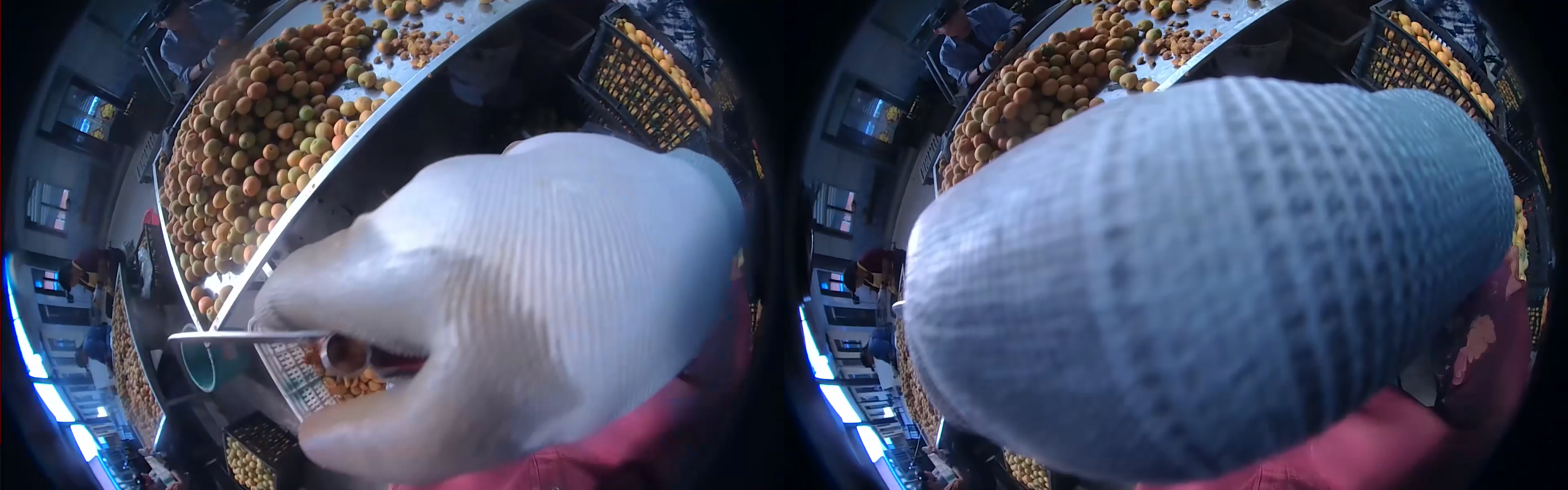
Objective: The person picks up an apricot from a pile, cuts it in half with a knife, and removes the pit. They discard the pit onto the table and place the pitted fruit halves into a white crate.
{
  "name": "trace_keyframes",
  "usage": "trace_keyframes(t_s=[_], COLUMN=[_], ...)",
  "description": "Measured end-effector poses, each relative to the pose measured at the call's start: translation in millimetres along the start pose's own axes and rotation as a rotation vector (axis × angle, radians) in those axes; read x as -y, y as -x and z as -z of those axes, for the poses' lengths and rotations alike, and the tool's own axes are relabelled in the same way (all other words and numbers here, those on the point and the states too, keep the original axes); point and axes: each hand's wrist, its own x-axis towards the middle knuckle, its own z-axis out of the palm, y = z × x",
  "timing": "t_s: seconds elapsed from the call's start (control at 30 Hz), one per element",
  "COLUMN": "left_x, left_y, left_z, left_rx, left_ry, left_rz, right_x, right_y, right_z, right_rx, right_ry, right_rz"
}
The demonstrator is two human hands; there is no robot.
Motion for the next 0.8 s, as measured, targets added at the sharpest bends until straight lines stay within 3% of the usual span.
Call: trace_keyframes(t_s=[0.07,0.1,0.13,0.17,0.27,0.33,0.43,0.47,0.53,0.6,0.8], left_x=[-6,-2,1,4,4,5,6,10,10,4,0], left_y=[7,-4,-3,-3,-11,-15,-20,-22,-24,-20,-25], left_z=[2,25,29,27,33,38,45,51,52,44,46], left_rx=[-0.014,0.181,0.140,0.128,0.155,0.188,0.173,0.142,0.109,0.114,0.074], left_ry=[0.018,0.033,-0.107,-0.094,-0.104,-0.127,-0.173,-0.277,-0.377,-0.278,-0.477], left_rz=[-0.017,-0.034,-0.077,-0.140,-0.229,-0.247,-0.236,-0.274,-0.313,-0.253,-0.245], right_x=[5,11,8,7,3,6,6,8,8,8,5], right_y=[-8,1,8,16,49,54,69,78,92,91,95], right_z=[-5,-12,-16,-22,-59,-66,-93,-106,-128,-134,-158], right_rx=[0.009,0.094,0.179,0.257,0.138,0.229,0.206,0.208,0.078,0.109,0.021], right_ry=[0.010,0.000,-0.257,-0.272,-0.240,-0.747,-0.870,-0.869,-0.454,-0.547,-0.429], right_rz=[0.046,-0.200,-0.420,-0.595,-0.602,-1.156,-1.276,-1.277,-0.929,-1.018,-0.887])
